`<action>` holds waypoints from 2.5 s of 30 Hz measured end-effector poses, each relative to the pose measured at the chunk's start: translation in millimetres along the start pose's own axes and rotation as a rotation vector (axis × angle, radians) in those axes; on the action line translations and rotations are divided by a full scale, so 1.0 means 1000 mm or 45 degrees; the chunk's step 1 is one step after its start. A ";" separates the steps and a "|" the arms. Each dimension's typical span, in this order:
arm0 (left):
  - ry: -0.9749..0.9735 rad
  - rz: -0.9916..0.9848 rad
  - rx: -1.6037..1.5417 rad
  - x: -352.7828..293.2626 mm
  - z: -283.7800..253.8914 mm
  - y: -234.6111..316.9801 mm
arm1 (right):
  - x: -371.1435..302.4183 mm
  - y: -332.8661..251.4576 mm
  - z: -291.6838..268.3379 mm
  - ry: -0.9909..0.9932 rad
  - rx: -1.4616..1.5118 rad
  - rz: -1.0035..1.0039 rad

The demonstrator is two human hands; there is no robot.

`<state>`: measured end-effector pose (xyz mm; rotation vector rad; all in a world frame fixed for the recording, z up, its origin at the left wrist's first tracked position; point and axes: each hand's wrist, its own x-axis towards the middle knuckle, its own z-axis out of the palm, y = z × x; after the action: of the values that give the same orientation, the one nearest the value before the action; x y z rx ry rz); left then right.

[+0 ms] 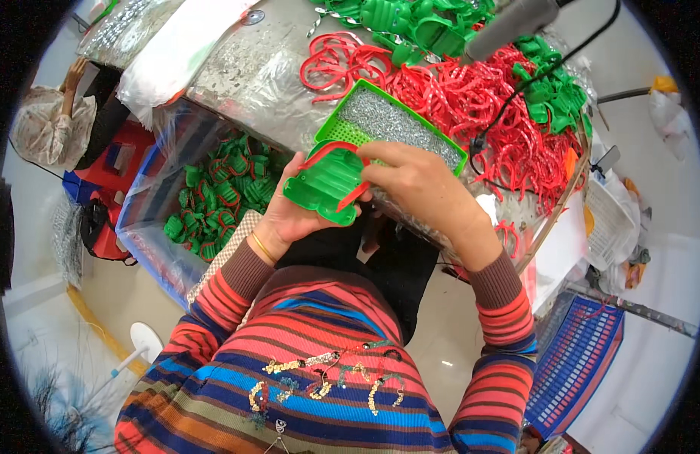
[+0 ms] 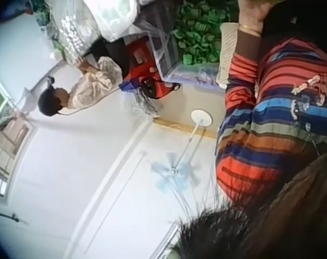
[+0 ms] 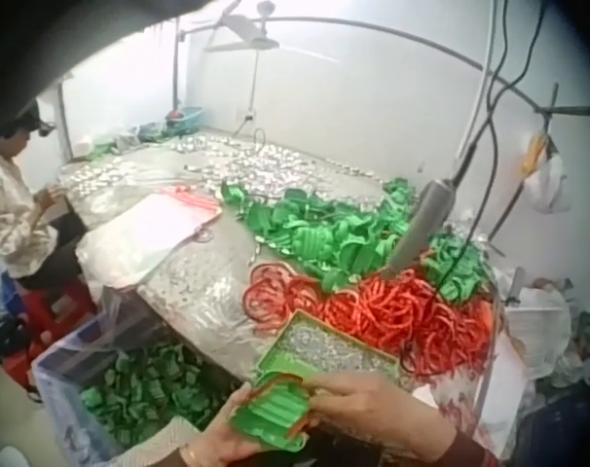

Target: Assembling green and red plastic toy components using an electric screwdriver.

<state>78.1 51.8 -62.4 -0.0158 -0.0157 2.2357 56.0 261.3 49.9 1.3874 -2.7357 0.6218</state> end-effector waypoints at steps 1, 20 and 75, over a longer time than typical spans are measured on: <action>0.007 -0.005 0.000 0.001 0.002 -0.005 | -0.003 0.002 0.002 0.099 -0.039 0.033; 0.199 0.461 0.809 0.014 0.013 -0.046 | -0.030 -0.035 0.060 0.721 0.760 1.351; 0.176 0.420 0.672 0.007 -0.008 -0.044 | -0.039 -0.026 0.076 0.731 1.131 1.383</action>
<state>109.0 84.6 -70.0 0.1221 0.6950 2.4933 112.8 251.1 -18.7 -0.5109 -2.4949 1.9877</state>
